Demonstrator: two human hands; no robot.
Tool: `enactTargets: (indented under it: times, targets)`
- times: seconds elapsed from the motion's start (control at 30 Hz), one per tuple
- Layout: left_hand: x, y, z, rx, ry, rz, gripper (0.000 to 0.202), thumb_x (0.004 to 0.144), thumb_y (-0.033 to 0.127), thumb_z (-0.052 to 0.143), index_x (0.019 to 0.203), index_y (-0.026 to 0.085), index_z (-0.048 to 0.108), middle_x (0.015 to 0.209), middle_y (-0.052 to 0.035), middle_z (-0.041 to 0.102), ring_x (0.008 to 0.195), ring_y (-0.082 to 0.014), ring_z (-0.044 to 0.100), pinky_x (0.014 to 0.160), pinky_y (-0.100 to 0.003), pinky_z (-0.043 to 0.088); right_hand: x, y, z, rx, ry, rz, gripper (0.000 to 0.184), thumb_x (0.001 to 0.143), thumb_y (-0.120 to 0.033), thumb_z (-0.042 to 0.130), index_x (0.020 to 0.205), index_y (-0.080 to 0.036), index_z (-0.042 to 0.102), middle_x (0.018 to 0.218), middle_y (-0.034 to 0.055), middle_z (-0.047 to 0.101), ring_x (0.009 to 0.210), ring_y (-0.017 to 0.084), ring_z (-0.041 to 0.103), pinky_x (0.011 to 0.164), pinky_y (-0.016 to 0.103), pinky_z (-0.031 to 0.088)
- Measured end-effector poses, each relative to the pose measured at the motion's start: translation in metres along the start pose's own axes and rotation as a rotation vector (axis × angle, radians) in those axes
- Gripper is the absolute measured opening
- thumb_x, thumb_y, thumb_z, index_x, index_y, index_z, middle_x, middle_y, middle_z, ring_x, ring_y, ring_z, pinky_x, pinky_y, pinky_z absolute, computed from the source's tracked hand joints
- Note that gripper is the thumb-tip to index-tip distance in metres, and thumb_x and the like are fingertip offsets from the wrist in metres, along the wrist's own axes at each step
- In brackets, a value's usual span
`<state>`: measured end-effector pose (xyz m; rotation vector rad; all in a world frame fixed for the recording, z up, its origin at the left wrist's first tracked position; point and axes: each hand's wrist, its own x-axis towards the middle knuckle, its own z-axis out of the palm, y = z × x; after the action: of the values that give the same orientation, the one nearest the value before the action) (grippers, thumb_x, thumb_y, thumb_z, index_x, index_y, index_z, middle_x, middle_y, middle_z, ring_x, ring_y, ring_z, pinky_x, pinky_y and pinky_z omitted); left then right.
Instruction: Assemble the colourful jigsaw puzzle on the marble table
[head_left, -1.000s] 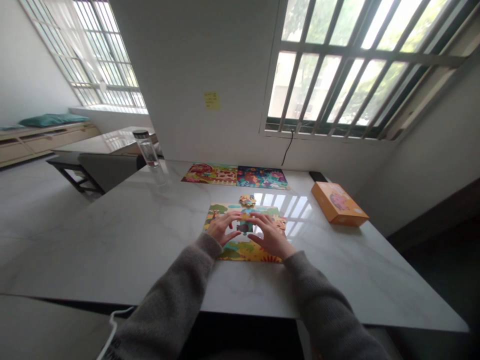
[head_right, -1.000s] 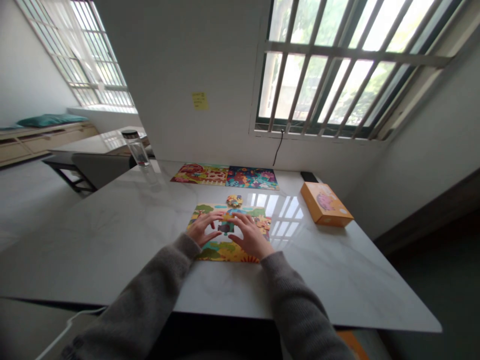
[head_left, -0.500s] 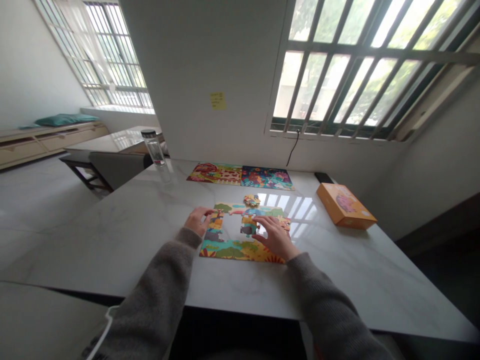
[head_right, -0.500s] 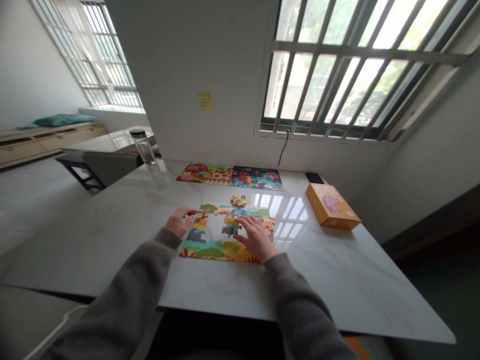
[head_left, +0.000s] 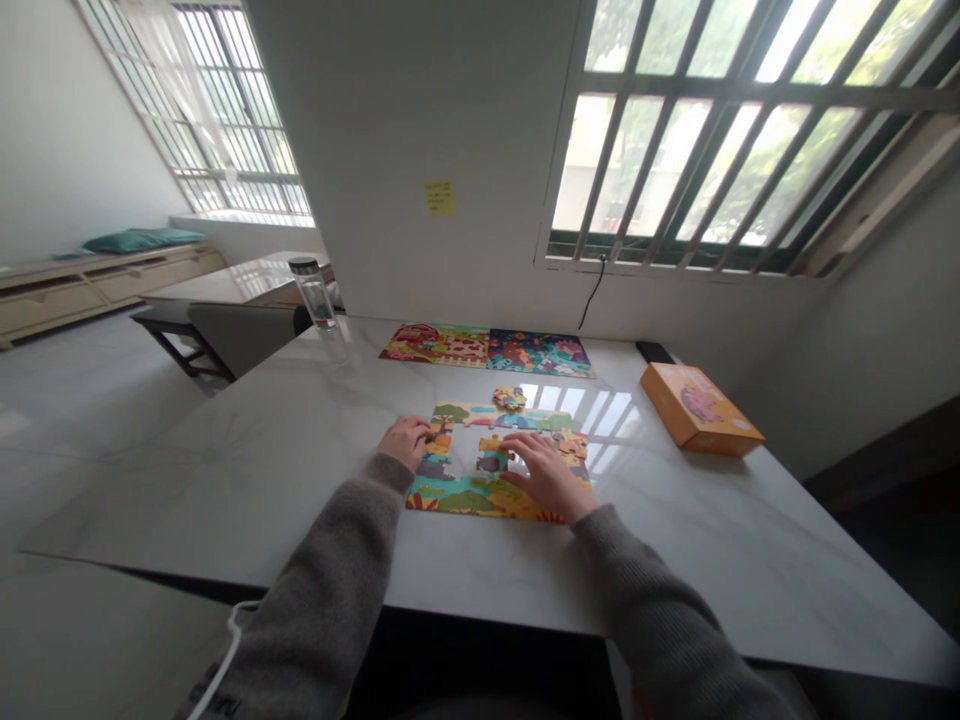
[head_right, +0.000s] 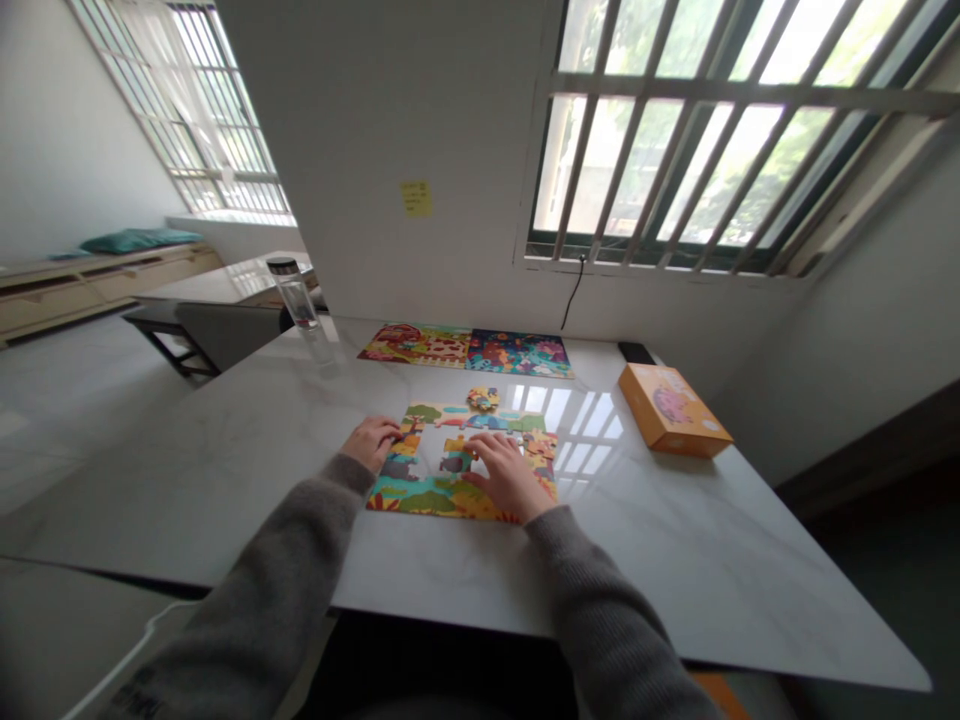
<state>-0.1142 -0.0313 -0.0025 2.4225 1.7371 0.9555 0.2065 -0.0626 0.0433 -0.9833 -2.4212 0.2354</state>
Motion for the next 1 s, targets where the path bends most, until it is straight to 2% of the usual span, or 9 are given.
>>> enactTargets:
  times: [0.2,0.3,0.43,0.63,0.77,0.83,1.0]
  targets:
    - [0.002,0.007,-0.001,-0.170,-0.057,0.126,0.033,0.075,0.006,0.050,0.084,0.022,0.077,0.097,-0.0065,0.073,0.095,-0.0233,0.063,0.094,-0.041,0.056,0.022,-0.021,0.023,0.004,-0.055,-0.002,0.032,0.091,-0.032,0.071,0.121,-0.026,0.062,0.123,0.0084,0.065,0.111,0.026,0.058,0.096,0.041,0.042]
    - [0.001,0.008,0.001,-0.191,-0.091,0.128,0.030,0.075,0.007,0.051,0.079,0.022,0.076,0.091,-0.0058,0.073,0.092,-0.0232,0.064,0.090,-0.040,0.057,0.031,-0.024,0.033,-0.012,-0.076,0.017,0.030,0.090,-0.030,0.073,0.119,-0.027,0.065,0.121,0.0072,0.065,0.110,0.025,0.057,0.095,0.041,0.042]
    - [0.000,0.007,0.006,-0.174,-0.080,0.101,0.026,0.075,0.007,0.052,0.075,0.022,0.073,0.090,-0.0050,0.073,0.093,-0.0233,0.063,0.091,-0.039,0.055,0.036,-0.024,0.039,-0.031,-0.108,0.051,0.026,0.089,-0.030,0.073,0.115,-0.028,0.068,0.117,0.0058,0.066,0.108,0.026,0.056,0.092,0.040,0.043]
    - [0.000,0.008,0.011,-0.122,-0.100,0.101,0.023,0.077,0.007,0.057,0.079,0.022,0.074,0.094,-0.0066,0.069,0.096,-0.0250,0.060,0.093,-0.041,0.053,0.035,-0.022,0.042,-0.032,-0.132,0.044,0.025,0.092,-0.032,0.069,0.117,-0.032,0.069,0.122,0.0046,0.065,0.109,0.026,0.053,0.094,0.041,0.042]
    - [-0.002,0.015,0.009,-0.100,-0.082,0.108,0.015,0.085,0.018,0.060,0.084,0.021,0.075,0.093,-0.0072,0.066,0.095,-0.0249,0.057,0.094,-0.041,0.051,0.034,-0.024,0.041,-0.046,-0.149,0.025,0.026,0.096,-0.031,0.063,0.120,-0.036,0.069,0.125,0.0038,0.064,0.109,0.025,0.051,0.095,0.042,0.040]
    - [-0.003,0.020,0.006,-0.068,-0.110,0.091,0.013,0.087,0.027,0.064,0.091,0.022,0.075,0.097,-0.0073,0.065,0.097,-0.0251,0.056,0.095,-0.041,0.049,0.033,-0.024,0.040,-0.048,-0.159,0.024,0.028,0.097,-0.031,0.061,0.123,-0.037,0.068,0.126,0.0038,0.063,0.109,0.025,0.050,0.096,0.042,0.039]
    - [-0.006,0.030,-0.001,0.037,-0.235,0.021,0.031,0.083,0.041,0.074,0.112,0.028,0.074,0.110,-0.0059,0.060,0.109,-0.0270,0.052,0.100,-0.042,0.044,0.032,-0.027,0.036,-0.047,-0.183,0.016,0.031,0.098,-0.030,0.059,0.128,-0.036,0.066,0.129,0.0050,0.062,0.111,0.025,0.048,0.099,0.043,0.038]
